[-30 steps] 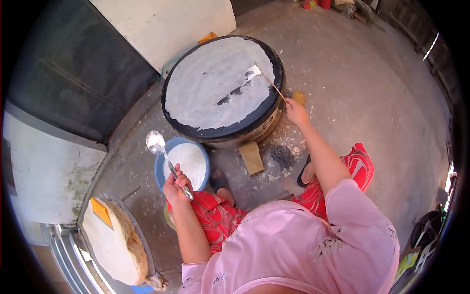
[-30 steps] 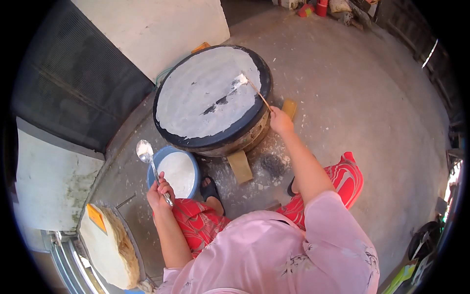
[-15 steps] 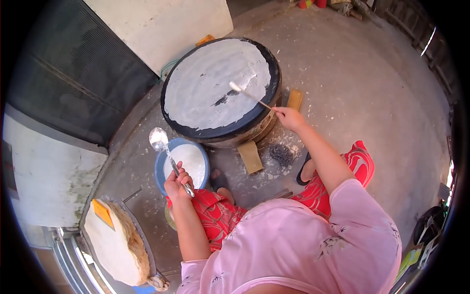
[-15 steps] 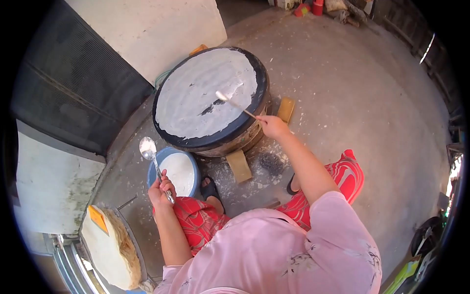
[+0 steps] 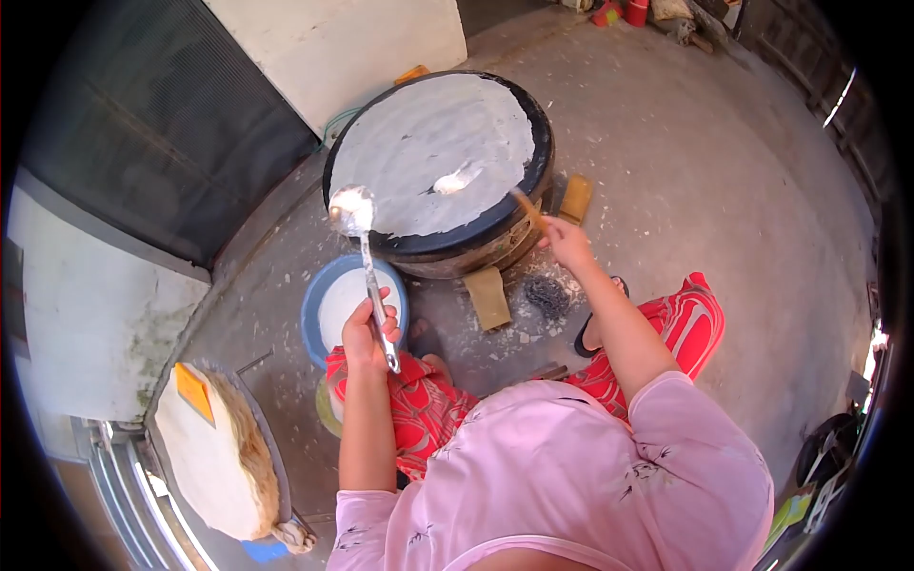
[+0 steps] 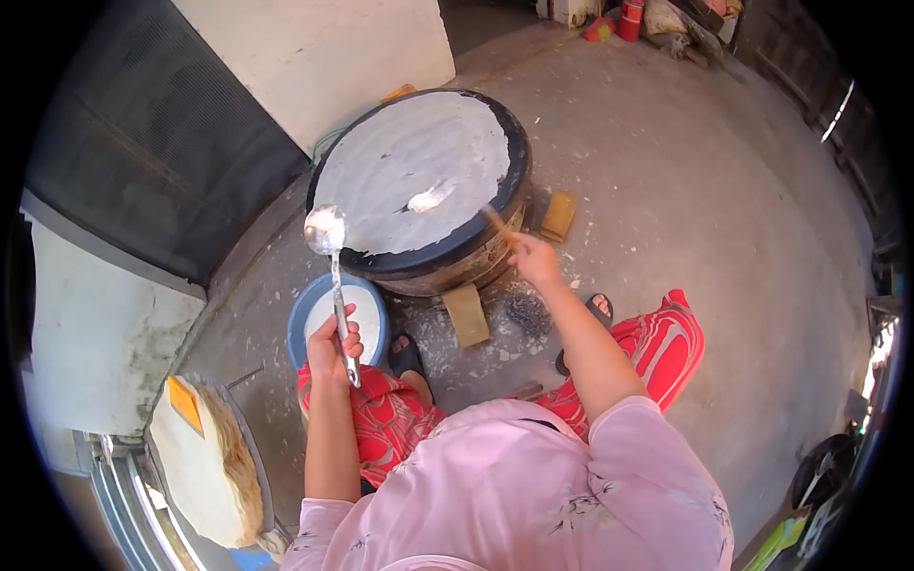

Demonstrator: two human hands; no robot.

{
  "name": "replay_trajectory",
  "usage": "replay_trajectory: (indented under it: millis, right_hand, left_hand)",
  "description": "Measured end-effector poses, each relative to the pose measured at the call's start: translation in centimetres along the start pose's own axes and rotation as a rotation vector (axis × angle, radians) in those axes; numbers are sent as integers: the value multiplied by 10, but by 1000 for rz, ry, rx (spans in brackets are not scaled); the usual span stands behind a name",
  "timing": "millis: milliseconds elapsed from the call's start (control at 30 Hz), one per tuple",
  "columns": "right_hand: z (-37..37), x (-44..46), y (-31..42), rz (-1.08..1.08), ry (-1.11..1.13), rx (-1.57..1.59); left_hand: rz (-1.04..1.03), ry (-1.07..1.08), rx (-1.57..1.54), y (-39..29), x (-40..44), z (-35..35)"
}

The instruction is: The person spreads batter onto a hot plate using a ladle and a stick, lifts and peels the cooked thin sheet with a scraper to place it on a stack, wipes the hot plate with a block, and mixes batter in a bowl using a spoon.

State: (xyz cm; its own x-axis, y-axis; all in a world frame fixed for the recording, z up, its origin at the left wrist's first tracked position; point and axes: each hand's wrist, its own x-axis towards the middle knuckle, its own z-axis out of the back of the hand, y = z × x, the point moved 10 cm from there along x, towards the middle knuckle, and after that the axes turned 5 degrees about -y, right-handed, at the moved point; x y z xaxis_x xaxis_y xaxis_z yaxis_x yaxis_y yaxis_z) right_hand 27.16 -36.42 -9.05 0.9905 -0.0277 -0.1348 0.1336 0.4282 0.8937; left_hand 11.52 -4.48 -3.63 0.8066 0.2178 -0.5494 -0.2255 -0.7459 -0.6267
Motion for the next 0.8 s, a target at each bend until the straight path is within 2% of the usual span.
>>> replay_trajectory:
  millis: [33,100,167,200,300,367,433,533,567,633,700,800]
  right_hand:
    - [11,-5,-15,-147,-104,67]
    - [-17,-15,-30,-101,-114,21]
    - [-61,-25,-15,159,-44,13]
    - [-64,-25,-7,161,-43,12]
    - [-66,-27,10,112,28,18]
    - [-46,-25,-5,-78,-45,109]
    - [-39,-37,-9,-92,-122,65]
    - [-81,-47,-9,241,-84,9]
    - [-84,-45,-6,241,-83,9]
    - [-89,-49,9,32,77,113]
    - [-78,-49,12,25,19,178]
    - [-69,-51,8,34,-94,45]
  left_hand:
    - [-24,-3,72,0,-4,-4]
    - [-27,-9,98,6,-3,-11]
    - [-31,-15,178,13,-3,-24]
    - [-47,-9,203,16,1,-28]
    - [-73,-25,267,23,13,-32]
    - [-88,-44,280,25,19,-35]
    - [-118,-104,375,26,25,-33]
    - [-126,-126,476,31,40,-35]
    - [-134,-138,509,33,46,-34]
    - [-126,-176,504,37,49,-34]
    - [-128,-200,492,38,55,-31]
    - [-173,-233,569,37,56,-32]
